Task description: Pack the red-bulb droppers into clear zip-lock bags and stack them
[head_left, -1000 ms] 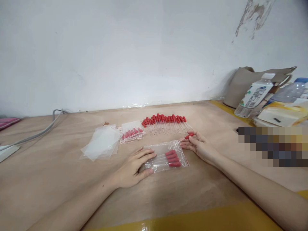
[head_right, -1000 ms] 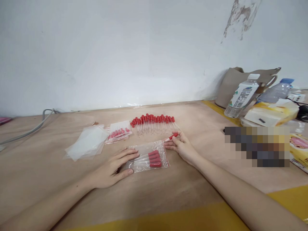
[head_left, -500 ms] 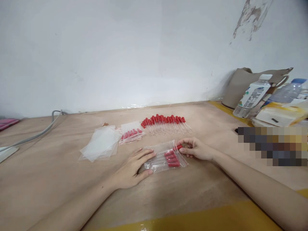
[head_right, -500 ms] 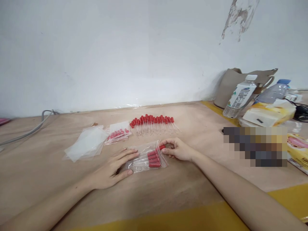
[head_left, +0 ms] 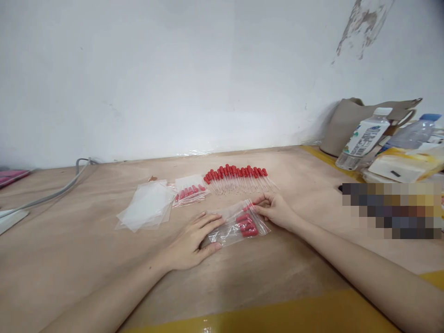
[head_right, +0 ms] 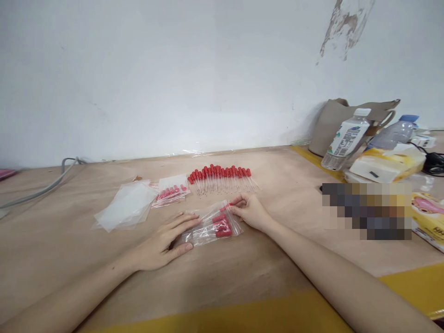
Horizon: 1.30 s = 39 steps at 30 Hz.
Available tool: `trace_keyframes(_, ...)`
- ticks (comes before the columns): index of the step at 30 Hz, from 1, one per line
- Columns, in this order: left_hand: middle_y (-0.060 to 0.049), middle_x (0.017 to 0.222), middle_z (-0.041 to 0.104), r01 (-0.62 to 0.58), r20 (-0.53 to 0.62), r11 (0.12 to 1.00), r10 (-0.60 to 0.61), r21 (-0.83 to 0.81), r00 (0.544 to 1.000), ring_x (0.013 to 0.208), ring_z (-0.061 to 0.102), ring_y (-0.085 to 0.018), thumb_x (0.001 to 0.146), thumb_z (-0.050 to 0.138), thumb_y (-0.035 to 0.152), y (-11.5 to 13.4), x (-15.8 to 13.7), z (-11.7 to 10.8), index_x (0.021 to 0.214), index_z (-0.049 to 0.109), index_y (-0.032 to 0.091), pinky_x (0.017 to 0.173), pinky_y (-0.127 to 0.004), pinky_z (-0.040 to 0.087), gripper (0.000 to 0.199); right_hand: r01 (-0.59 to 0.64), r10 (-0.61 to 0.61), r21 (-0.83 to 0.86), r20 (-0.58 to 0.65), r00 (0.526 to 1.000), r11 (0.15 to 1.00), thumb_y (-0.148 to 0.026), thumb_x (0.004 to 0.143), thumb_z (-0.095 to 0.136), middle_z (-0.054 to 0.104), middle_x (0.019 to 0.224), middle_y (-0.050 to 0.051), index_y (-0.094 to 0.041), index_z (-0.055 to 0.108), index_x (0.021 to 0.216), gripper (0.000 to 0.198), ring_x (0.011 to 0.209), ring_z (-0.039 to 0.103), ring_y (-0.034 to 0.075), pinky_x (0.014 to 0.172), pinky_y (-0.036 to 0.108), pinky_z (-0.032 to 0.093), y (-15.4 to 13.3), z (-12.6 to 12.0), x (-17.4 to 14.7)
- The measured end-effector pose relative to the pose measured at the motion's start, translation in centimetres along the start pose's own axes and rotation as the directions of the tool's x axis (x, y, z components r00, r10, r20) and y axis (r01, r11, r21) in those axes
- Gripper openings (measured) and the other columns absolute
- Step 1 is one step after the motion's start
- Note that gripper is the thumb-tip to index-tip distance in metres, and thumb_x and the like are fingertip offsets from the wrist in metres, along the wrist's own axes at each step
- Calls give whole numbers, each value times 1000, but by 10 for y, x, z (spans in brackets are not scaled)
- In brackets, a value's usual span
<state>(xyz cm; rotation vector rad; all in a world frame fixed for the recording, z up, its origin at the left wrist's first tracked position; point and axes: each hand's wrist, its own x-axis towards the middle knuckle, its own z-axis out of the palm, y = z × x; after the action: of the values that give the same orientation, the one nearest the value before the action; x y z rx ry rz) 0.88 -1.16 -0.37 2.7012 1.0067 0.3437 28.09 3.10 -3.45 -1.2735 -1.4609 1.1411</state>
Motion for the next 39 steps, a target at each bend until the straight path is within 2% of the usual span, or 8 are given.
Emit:
trace_keyframes(4, -5, 140, 36, 0, 5, 1000, 0, 4, 1000, 129, 31, -25, 91, 44, 40, 0, 0, 0, 136, 33, 26, 106, -46, 27, 49, 89, -89, -20, 10, 996, 996, -40, 61, 70, 56, 59, -4, -17, 52, 73, 32, 51, 50, 8, 48, 22, 41, -1, 2, -2)
trace_keyframes(7, -6, 139, 38, -23, -6, 1000, 23, 3, 1000, 127, 34, -24, 91, 44, 39, 0, 1, 0, 136, 33, 26, 106, -46, 27, 48, 29, -40, 75, 146, 988, 997, -42, 60, 71, 54, 56, -6, -18, 47, 73, 36, 44, 44, 6, 42, 19, 34, -8, -1, -5)
trace_keyframes(11, -5, 138, 38, -28, -14, 1000, 29, 6, 999, 127, 34, -24, 91, 44, 38, 1, 2, 0, 136, 33, 26, 106, -46, 26, 48, -17, -28, 144, 305, 952, 989, -41, 59, 73, 64, 71, -1, -18, 50, 79, 39, 44, 46, 5, 39, 18, 32, -12, -3, -5)
trace_keyframes(22, -5, 140, 36, 2, -13, 1000, -2, 0, 1000, 129, 32, -25, 90, 44, 39, 0, -1, 1, 136, 32, 27, 105, -46, 29, 49, 20, -20, -3, 33, 999, 1000, -40, 56, 73, 57, 50, -2, -16, 59, 62, 29, 42, 45, 8, 41, 22, 36, 1, 2, 2)
trace_keyframes(30, -5, 142, 33, 30, -12, 1000, -30, -5, 999, 130, 31, -24, 90, 45, 40, -1, -2, 3, 135, 35, 26, 105, -43, 31, 49, 282, -228, -170, 283, 932, 944, -34, 78, 51, 67, 83, 3, -18, 65, 79, 21, 78, 61, 16, 72, 29, 47, -4, -5, -6)
trace_keyframes(33, -5, 141, 34, 36, -3, 999, -36, 9, 999, 130, 31, -23, 90, 44, 41, -1, -2, 2, 135, 35, 26, 105, -43, 30, 48, 117, -87, -134, 209, 974, 984, -39, 80, 50, 64, 72, 1, -18, 61, 82, 24, 54, 55, 10, 51, 22, 43, -12, -8, -9)
trace_keyframes(36, -5, 141, 35, 34, 7, 999, -34, 16, 999, 130, 31, -24, 90, 44, 41, -1, -1, 2, 135, 36, 26, 105, -45, 28, 48, -128, 132, -71, 55, 990, 989, -47, 79, 51, 61, 66, -2, -18, 55, 91, 32, 33, 37, 4, 31, 18, 23, -16, -8, -9)
trace_keyframes(39, -5, 141, 35, 28, 15, 999, -29, 19, 999, 131, 29, -25, 90, 44, 41, -1, -1, 1, 135, 36, 27, 106, -47, 27, 47, -156, 165, -63, 164, 973, 986, -47, 69, 63, 60, 61, -1, -15, 59, 87, 37, 35, 39, 4, 32, 18, 24, -18, -4, -11)
